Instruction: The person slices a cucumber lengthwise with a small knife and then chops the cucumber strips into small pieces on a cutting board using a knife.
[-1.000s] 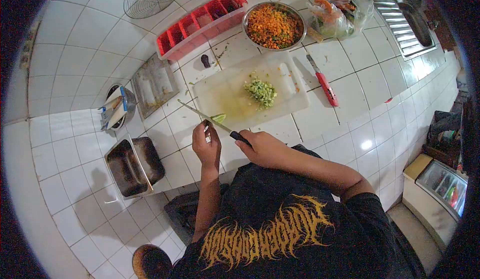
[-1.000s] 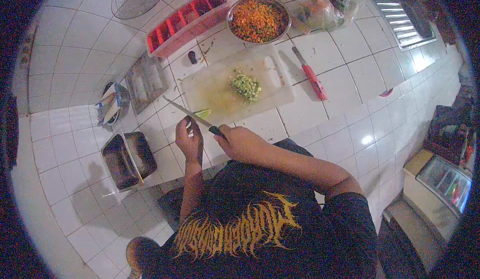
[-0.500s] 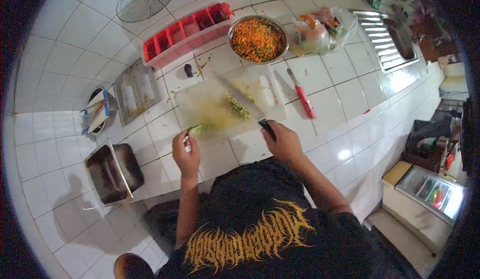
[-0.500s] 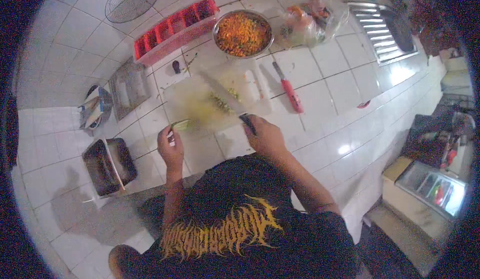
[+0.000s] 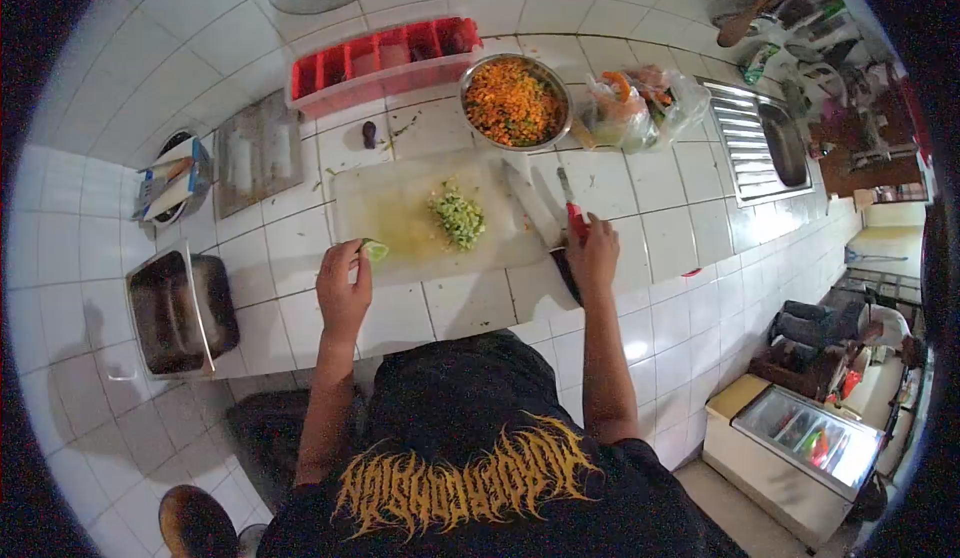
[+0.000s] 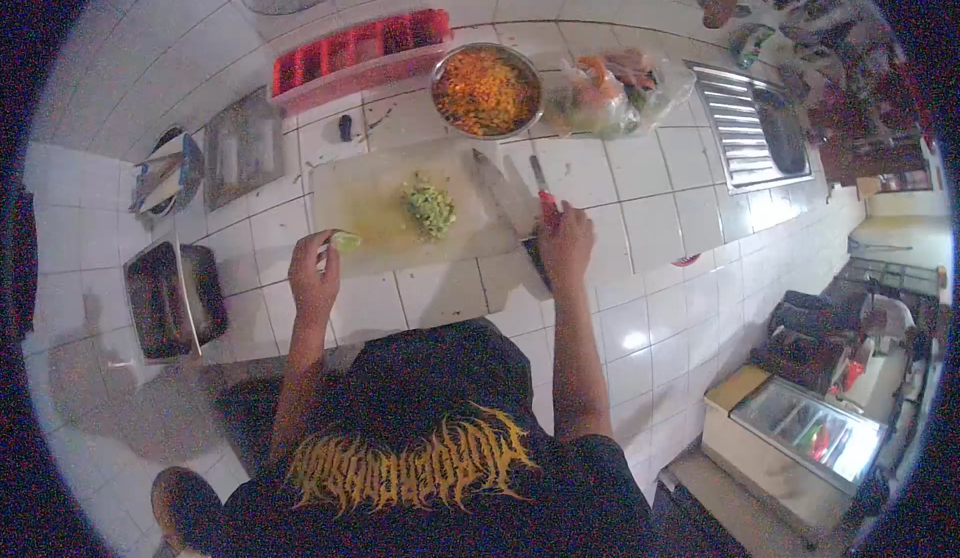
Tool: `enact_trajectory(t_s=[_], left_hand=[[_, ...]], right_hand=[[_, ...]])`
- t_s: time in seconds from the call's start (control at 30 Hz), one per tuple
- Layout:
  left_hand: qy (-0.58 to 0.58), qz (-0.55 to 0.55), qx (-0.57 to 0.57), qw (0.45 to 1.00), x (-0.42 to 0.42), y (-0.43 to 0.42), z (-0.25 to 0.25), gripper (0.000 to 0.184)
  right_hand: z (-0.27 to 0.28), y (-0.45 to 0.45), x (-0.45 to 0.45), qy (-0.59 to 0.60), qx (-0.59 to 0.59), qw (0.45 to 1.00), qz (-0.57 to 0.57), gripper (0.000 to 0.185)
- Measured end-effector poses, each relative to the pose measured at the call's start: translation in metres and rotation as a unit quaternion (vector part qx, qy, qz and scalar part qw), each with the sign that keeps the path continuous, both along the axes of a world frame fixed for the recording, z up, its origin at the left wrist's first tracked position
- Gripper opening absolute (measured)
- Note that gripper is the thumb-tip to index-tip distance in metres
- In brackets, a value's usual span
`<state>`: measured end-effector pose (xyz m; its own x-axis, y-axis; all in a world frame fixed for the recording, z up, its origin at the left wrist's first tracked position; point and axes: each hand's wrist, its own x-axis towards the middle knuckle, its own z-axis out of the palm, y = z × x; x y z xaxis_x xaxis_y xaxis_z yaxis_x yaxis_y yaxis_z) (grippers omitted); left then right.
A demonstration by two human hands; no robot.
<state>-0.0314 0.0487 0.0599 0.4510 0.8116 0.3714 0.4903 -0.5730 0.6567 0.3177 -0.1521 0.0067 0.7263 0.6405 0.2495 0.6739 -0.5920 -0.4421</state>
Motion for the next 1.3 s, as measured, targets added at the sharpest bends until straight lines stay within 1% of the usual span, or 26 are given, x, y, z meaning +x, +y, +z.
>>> enact_trajectory(t_s=[0.07, 0.1, 0.17, 0.2, 0.23, 0.27, 0.3, 0.33, 0.37, 0.43, 0.5, 0.57, 0.6, 0.67, 0.73, 0.77, 0.83, 0.87, 0.97, 1.1, 1.27, 1.3], left_hand=[[-0.002, -0.005, 0.001, 1.0, 0.0, -0.002, 0.004, 0.017], [0.006, 0.003, 0.005, 1.0, -0.001, -0.004, 0.006, 0.017], [-0.001, 0.015, -0.011, 1.0, -0.002, -0.005, 0.006, 0.017], [-0.013, 0.011, -0.022, 1.0, -0.005, -0.005, 0.005, 0.017], [-0.006, 0.018, -0.018, 1.0, -0.006, -0.006, 0.003, 0.017], [-0.011, 0.024, -0.018, 1.0, -0.007, -0.007, 0.002, 0.017], [-0.017, 0.026, -0.018, 0.999, -0.007, -0.008, 0.001, 0.017], [-0.02, 0.028, -0.026, 0.999, -0.007, -0.01, 0.003, 0.017], [-0.016, 0.024, -0.025, 0.999, -0.006, -0.01, 0.005, 0.017], [-0.01, 0.036, -0.039, 0.999, -0.003, -0.012, 0.007, 0.017], [-0.011, 0.031, -0.026, 0.999, -0.003, -0.013, 0.005, 0.017], [-0.012, 0.027, -0.013, 0.999, -0.004, -0.013, 0.003, 0.017], [0.001, 0.029, -0.005, 1.0, -0.006, -0.013, 0.003, 0.017], [0.016, 0.03, 0.003, 0.999, -0.007, -0.014, -0.001, 0.017], [-0.008, 0.033, 0.006, 0.999, -0.008, -0.013, -0.006, 0.017], [-0.005, 0.033, 0.005, 0.999, -0.009, -0.013, -0.008, 0.017], [0.014, 0.031, 0.043, 0.999, -0.008, -0.013, -0.007, 0.021], [0.016, 0.029, 0.042, 0.999, -0.008, -0.014, -0.007, 0.021], [0.011, 0.03, 0.019, 0.999, -0.006, -0.014, -0.009, 0.021], [0.013, 0.025, 0.038, 0.999, -0.006, -0.013, -0.011, 0.022], [0.011, 0.025, 0.044, 0.999, -0.008, -0.014, -0.013, 0.023], [0.021, 0.022, 0.026, 0.999, -0.01, -0.014, -0.013, 0.023]], right_hand=[[0.004, 0.002, 0.014, 0.057, -0.135, 0.989, 0.019, 0.035], [-0.01, -0.002, 0.021, 0.065, -0.071, 0.995, 0.026, 0.031], [0.012, 0.002, 0.008, 0.004, 0.033, 0.998, 0.058, 0.028], [0.02, 0.006, 0.0, 0.01, 0.038, 0.997, 0.066, 0.028], [0.025, 0.008, -0.01, 0.15, 0.082, 0.984, 0.046, 0.03], [0.03, 0.009, -0.019, 0.288, 0.121, 0.95, 0.022, 0.032], [0.035, 0.011, -0.033, 0.295, 0.123, 0.947, 0.022, 0.032], [0.041, 0.016, -0.05, 0.403, 0.086, 0.911, 0.02, 0.035], [0.047, 0.023, -0.067, 0.503, 0.05, 0.862, 0.017, 0.038], [0.057, 0.042, -0.101, 0.475, 0.047, 0.866, 0.146, 0.039], [0.06, 0.057, -0.13, 0.476, 0.005, 0.855, 0.207, 0.036], [0.079, 0.069, -0.153, 0.475, -0.003, 0.836, 0.275, 0.033], [0.081, 0.072, -0.164, 0.478, -0.002, 0.836, 0.27, 0.033], [0.084, 0.078, -0.18, 0.458, 0.0, 0.833, 0.312, 0.031], [0.089, 0.081, -0.186, 0.45, 0.009, 0.83, 0.329, 0.032], [0.09, 0.081, -0.189, 0.44, 0.017, 0.828, 0.348, 0.033], [0.082, 0.082, -0.196, 0.424, 0.035, 0.833, 0.354, 0.034], [0.079, 0.082, -0.197, 0.405, 0.054, 0.838, 0.362, 0.034], [0.074, 0.082, -0.199, 0.413, 0.063, 0.831, 0.368, 0.036], [0.074, 0.082, -0.198, 0.435, 0.03, 0.819, 0.374, 0.037], [0.066, 0.079, -0.203, 0.384, 0.058, 0.849, 0.36, 0.038], [0.066, 0.079, -0.203, 0.384, 0.058, 0.849, 0.359, 0.038]])
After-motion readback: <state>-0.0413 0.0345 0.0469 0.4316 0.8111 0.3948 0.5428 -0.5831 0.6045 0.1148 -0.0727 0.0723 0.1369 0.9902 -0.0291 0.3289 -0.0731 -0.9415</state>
